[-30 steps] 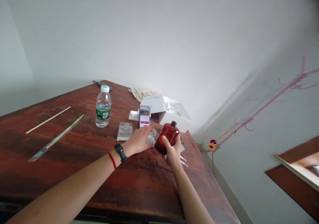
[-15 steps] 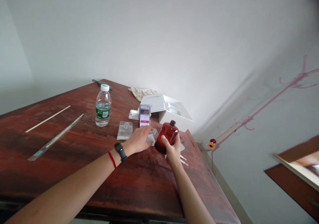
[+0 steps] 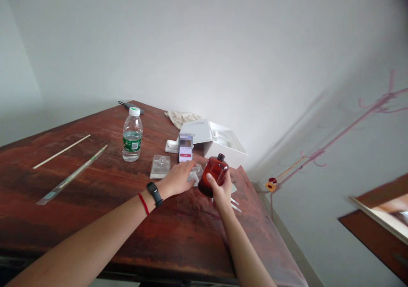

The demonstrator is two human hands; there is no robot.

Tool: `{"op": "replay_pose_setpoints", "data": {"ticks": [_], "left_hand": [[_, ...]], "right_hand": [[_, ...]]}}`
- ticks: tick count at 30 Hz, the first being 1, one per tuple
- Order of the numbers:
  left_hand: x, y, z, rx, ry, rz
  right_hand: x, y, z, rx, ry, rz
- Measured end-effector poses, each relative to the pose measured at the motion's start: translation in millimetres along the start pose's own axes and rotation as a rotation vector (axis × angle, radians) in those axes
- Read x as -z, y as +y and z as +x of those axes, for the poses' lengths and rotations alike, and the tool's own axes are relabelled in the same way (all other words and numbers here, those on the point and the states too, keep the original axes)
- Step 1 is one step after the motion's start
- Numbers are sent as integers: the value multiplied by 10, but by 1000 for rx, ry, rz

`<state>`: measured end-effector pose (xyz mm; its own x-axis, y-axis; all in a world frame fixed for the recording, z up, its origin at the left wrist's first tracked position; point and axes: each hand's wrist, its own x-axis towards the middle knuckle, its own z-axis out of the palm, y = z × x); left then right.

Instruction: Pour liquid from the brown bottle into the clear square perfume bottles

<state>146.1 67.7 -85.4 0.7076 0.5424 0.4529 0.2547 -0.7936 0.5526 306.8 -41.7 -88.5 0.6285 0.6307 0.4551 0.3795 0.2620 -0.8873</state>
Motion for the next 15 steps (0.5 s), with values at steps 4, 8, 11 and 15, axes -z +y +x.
{"op": "replay_pose_setpoints", "data": {"ticks": [4, 8, 11, 15], "left_hand": [[-18, -17, 0, -18, 7, 0], [-35, -32, 1, -43, 10, 5], [-41, -42, 2, -64, 5, 10], [-38, -56, 2, -84, -3, 18]], "right_hand": [[-1, -11, -4, -2, -6, -1], [-4, -28, -14, 3, -11, 1], [-6, -33, -17, 4, -10, 2], [-4, -25, -14, -1, -16, 8]]}}
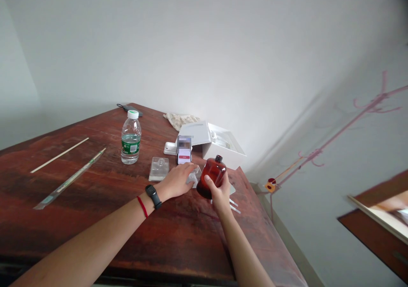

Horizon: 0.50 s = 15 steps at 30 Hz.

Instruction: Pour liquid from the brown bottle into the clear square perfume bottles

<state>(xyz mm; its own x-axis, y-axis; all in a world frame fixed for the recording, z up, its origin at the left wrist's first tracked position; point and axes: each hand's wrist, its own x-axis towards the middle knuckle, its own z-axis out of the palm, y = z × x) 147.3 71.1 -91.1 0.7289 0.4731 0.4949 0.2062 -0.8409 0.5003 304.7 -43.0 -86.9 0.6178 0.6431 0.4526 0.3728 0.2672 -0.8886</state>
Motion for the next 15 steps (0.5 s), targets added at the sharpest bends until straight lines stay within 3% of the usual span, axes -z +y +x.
{"op": "replay_pose_setpoints", "data": {"ticks": [15], "left_hand": [[6, -12, -10, -67, -2, 18]], "right_hand": [[5, 19, 10, 14, -26, 3]]}}
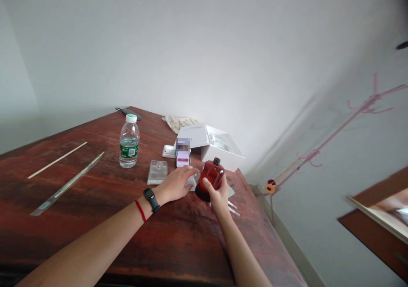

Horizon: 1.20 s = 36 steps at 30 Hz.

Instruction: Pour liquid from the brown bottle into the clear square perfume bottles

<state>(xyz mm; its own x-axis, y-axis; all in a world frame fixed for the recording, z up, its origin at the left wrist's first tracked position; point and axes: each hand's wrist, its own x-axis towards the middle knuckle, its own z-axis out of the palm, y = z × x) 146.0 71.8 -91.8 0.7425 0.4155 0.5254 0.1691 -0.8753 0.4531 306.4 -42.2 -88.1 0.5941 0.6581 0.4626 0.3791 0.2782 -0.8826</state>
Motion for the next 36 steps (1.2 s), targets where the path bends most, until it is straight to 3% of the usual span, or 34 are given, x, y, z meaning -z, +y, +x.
{"op": "replay_pose_setpoints", "data": {"ticks": [36], "left_hand": [[53, 33, 5, 22, 0, -15]], "right_hand": [[-3, -2, -4, -12, 22, -16]]}}
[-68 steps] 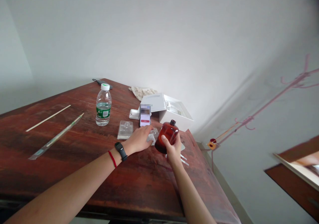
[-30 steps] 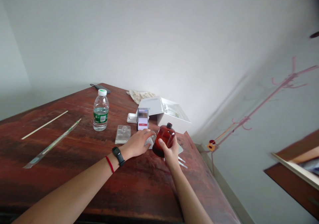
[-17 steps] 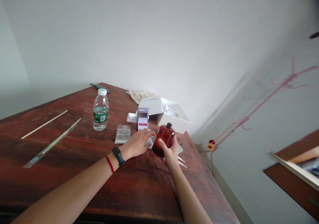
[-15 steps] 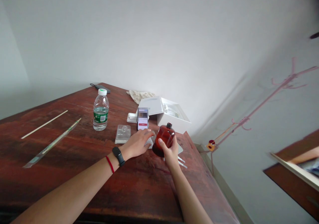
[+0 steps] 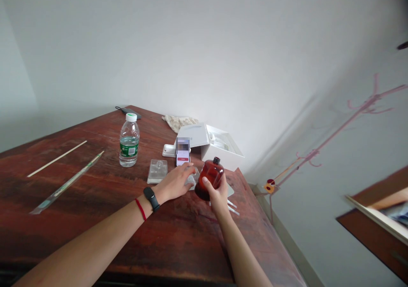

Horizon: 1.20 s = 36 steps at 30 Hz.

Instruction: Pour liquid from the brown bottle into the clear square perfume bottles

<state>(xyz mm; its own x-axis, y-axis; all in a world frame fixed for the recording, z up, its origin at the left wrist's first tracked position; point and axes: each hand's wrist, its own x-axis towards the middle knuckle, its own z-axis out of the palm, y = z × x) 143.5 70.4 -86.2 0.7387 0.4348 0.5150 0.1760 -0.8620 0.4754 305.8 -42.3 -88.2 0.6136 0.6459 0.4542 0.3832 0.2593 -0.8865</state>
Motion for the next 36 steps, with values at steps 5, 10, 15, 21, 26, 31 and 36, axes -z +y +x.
{"op": "replay_pose_setpoints", "data": {"ticks": [5, 10, 15, 21, 26, 31, 36], "left_hand": [[-6, -1, -1, 9, 11, -13], [-1, 15, -9, 6, 15, -21], [-5, 19, -5, 11, 13, -26], [-63, -30, -33, 45, 13, -32], [-120, -80, -59, 72, -6, -40], [-134, -87, -47, 83, -10, -45], [-110, -69, -43, 91, -9, -56]], "right_hand": [[-1, 2, 2, 4, -4, 2], [-6, -14, -6, -4, 3, -3], [-5, -18, -9, -1, -4, 2], [-10, -18, -13, -4, -12, 10], [-17, -22, -11, 0, -13, 13], [-17, -28, -10, 3, 0, -2], [-17, -34, -16, 5, -4, -13]]}}
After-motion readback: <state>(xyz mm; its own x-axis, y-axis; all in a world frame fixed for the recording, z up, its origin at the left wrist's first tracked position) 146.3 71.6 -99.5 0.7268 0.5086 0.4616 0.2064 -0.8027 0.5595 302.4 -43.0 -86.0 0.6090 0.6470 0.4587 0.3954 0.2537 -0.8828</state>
